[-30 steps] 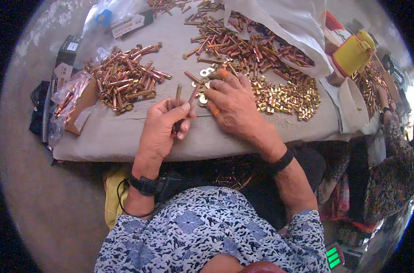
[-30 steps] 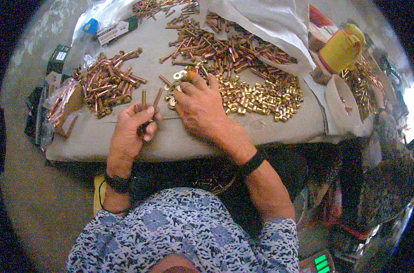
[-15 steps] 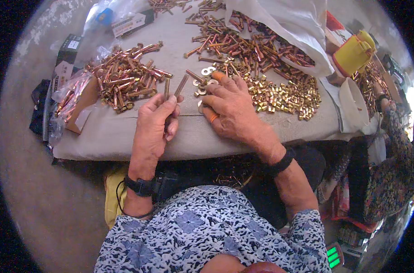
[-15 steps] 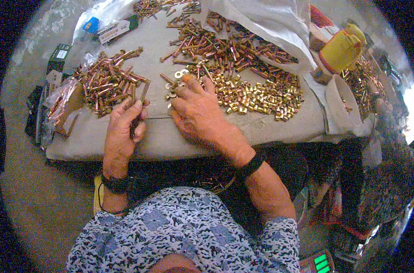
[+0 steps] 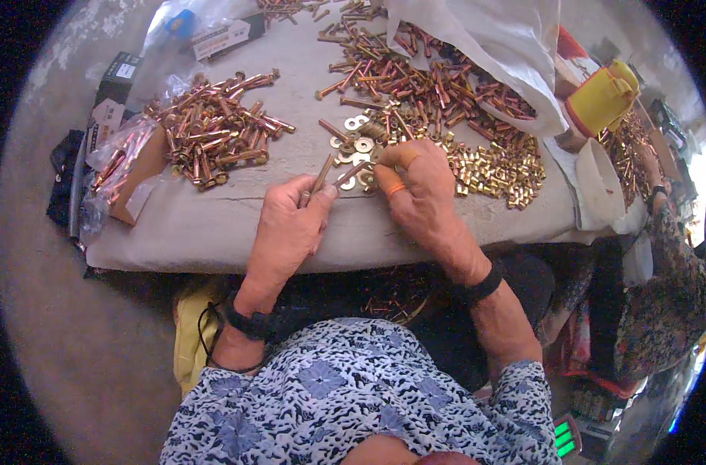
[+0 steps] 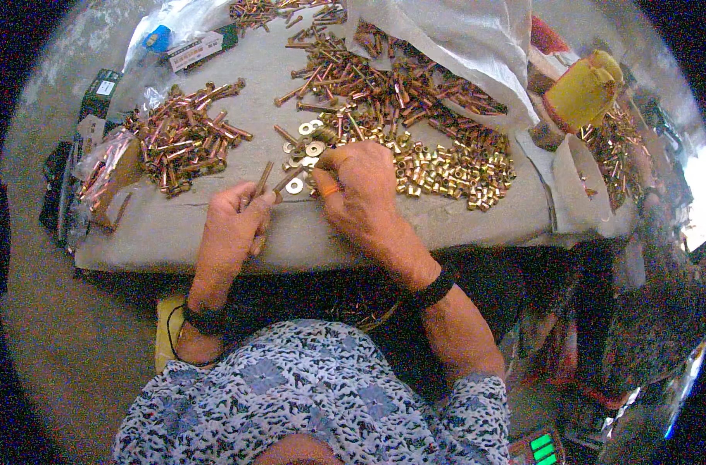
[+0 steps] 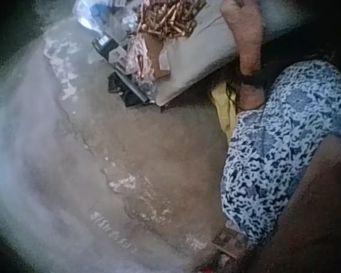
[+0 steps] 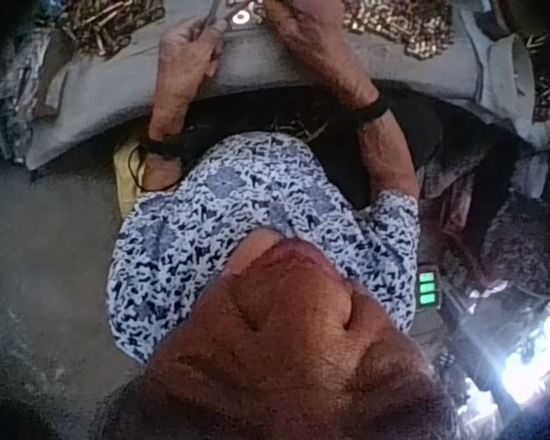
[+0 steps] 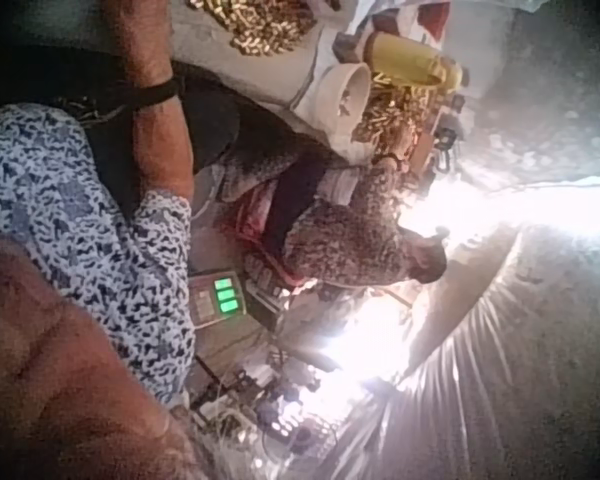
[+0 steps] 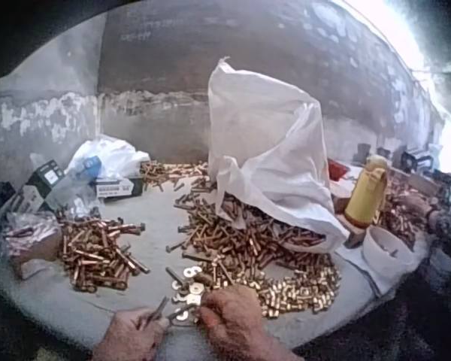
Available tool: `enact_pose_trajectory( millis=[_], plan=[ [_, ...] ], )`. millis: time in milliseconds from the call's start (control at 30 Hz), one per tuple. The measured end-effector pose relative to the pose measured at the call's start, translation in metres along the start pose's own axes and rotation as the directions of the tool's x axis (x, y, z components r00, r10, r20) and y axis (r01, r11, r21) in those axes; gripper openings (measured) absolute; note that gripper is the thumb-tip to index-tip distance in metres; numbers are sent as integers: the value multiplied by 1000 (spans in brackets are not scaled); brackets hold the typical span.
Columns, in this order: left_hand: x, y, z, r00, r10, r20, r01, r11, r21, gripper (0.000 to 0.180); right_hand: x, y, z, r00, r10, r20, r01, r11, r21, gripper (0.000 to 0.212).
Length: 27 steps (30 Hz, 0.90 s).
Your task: Manually placing washers onto metal screws and sorting them at a workbench.
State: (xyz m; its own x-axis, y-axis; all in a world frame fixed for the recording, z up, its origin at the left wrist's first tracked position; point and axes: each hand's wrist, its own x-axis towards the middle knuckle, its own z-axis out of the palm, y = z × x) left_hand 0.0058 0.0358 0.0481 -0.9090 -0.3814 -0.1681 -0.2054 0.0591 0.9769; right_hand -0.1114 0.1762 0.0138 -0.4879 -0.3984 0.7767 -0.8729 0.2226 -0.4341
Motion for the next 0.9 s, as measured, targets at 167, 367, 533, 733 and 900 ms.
enact_pose_trajectory(
  millis=[167,367,533,733,900],
  plan=[
    [0,-4,4,999,53,-9,-52,994,93,19,-2,-3,-6,999,22,-31,-22,1000,9,11],
    [4,-15,9,989,144,-32,-130,956,264,19,-6,-21,-12,956,275,103,-292,925,241,12],
    [-4,2,19,1000,-5,6,5,997,79,19,-4,-10,-16,964,-267,-13,267,964,1,21],
    [-6,7,23,993,-64,97,73,992,-100,19,-10,-10,-24,990,-110,85,106,993,42,25],
    [0,0,23,990,-55,133,82,974,-212,18,-3,-11,-41,999,11,39,-14,997,78,36]
  ],
)
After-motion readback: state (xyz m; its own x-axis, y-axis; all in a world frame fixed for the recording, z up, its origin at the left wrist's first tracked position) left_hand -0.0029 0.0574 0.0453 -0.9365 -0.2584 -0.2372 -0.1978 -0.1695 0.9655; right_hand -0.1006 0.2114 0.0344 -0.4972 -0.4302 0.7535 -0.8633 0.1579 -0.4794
